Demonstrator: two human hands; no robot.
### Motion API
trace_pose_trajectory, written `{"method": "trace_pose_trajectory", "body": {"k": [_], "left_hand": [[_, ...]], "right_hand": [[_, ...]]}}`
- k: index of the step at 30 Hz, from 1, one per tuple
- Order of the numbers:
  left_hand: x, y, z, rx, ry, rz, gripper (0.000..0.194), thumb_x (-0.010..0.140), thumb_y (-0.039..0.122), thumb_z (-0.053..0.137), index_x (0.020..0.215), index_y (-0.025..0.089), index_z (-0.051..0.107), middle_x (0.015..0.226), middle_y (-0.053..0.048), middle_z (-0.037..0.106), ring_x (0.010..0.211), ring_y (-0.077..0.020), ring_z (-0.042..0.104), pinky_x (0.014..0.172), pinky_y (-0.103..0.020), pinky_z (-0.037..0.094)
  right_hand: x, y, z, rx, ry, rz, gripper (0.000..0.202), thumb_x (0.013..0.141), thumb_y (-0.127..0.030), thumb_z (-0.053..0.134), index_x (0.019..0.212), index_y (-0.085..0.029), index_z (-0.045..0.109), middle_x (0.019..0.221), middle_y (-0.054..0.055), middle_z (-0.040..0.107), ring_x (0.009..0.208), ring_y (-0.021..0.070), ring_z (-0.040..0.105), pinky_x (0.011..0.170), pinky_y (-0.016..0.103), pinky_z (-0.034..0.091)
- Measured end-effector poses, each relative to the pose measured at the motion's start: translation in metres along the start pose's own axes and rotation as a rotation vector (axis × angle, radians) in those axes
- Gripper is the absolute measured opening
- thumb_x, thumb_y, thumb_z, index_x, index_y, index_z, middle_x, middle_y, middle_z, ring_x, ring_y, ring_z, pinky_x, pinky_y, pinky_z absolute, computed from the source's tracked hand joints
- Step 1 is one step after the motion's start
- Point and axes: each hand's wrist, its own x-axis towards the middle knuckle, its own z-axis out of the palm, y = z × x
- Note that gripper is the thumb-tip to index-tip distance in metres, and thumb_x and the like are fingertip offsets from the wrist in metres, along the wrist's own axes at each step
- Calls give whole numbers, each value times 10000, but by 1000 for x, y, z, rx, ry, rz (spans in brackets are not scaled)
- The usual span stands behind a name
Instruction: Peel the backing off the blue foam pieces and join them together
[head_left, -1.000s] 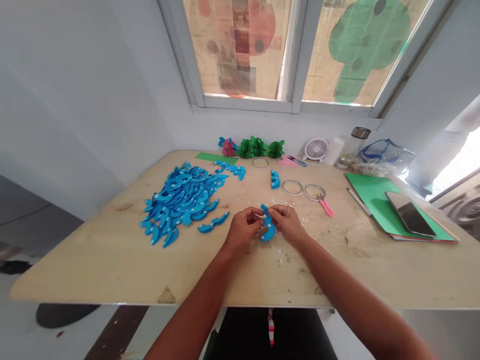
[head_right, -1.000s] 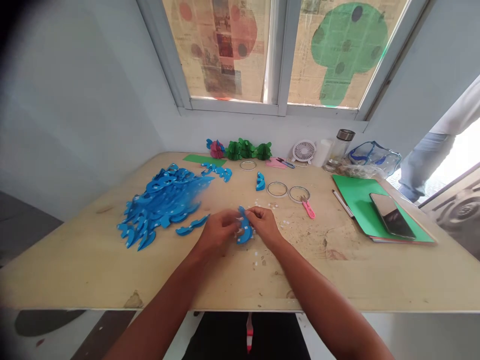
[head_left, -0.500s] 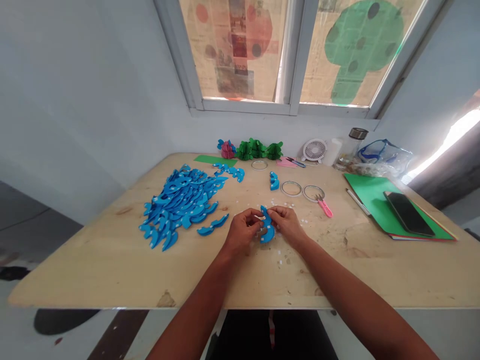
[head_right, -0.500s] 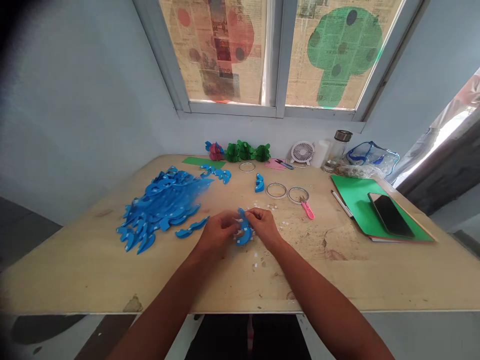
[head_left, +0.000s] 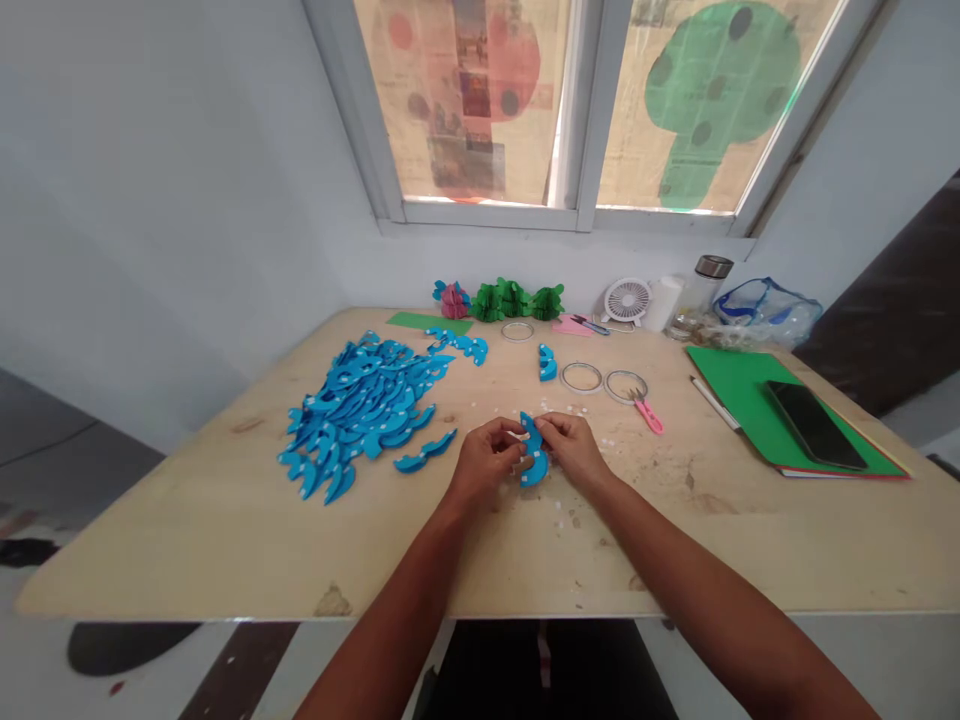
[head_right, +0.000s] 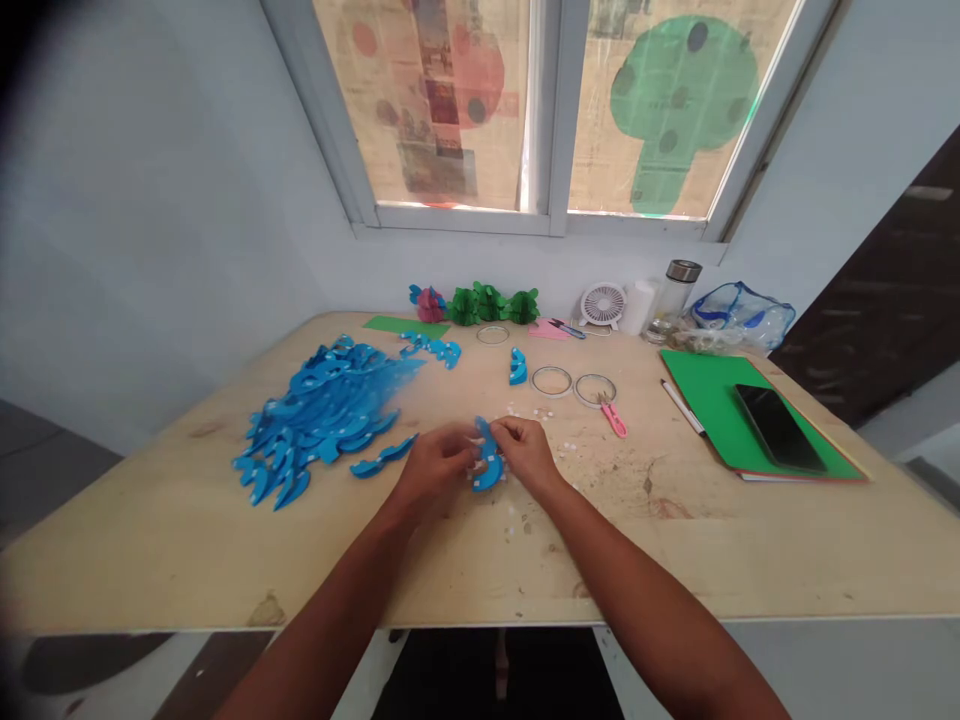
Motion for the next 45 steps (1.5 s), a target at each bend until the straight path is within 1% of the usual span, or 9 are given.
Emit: {"method": "trace_pose_trajectory", "body": {"k": [5,9,11,16,22,28,35,40,45], "left_hand": [[0,1,0,16,8,-11,235,545,217,643,767,141,622,546,10,611,455,-104,526,447,-204,413],[0,1,0,20,-1,-10,233,550,219,641,769,139,626,542,15,604,463,-101,523,454,-200,405],[0,1,0,27,-6,-5,225,560,212,634,771,138,626,539,17,601,464,-100,523,458,-200,406],[-3,6,0,38,-17,19,195,581,188,618,771,143,626,538,27,597,452,-90,517,465,-200,409],[-7,10,1,8,-43,34,190,597,198,629,777,141,617,562,22,597,469,-88,521,479,-207,424],[-6,8,1,-26,-55,26,198,603,219,640,784,148,607,583,20,604,503,-96,540,492,-208,432],[-3,4,1,-44,-54,8,205,590,192,640,784,152,588,569,23,598,497,-96,543,482,-202,429],[-3,4,2,-67,-56,-2,212,582,193,645,777,157,572,578,26,600,482,-93,540,483,-206,431],[-3,6,2,-53,-63,14,201,579,173,627,767,163,557,572,33,598,494,-98,545,493,-208,428]], "right_hand": [[-1,-2,-1,-93,9,-66,342,778,-428,484,595,-150,565,513,-26,462,494,97,419,472,213,308],[-1,0,-1,-148,17,-71,285,759,-397,516,699,-145,634,566,-14,521,525,105,446,481,213,318],[-1,2,-1,-141,26,-64,263,744,-380,531,724,-144,645,570,-12,533,525,106,449,479,212,321],[1,6,-1,-51,47,-10,249,711,-379,555,684,-143,627,522,-19,510,475,97,421,438,208,304],[1,3,1,16,60,33,235,684,-372,574,654,-141,603,507,-26,496,452,84,398,415,199,284],[-1,0,2,2,89,26,237,677,-377,575,652,-142,599,502,-30,487,453,81,395,423,200,295],[-1,-3,1,29,76,51,217,665,-358,579,648,-143,600,523,-25,503,462,87,417,432,204,304],[-2,-4,2,46,77,55,223,661,-366,580,624,-147,596,505,-33,482,452,90,413,440,213,312],[-3,-4,1,-20,75,37,231,680,-372,565,648,-147,602,505,-31,475,453,91,405,429,212,305]]}}
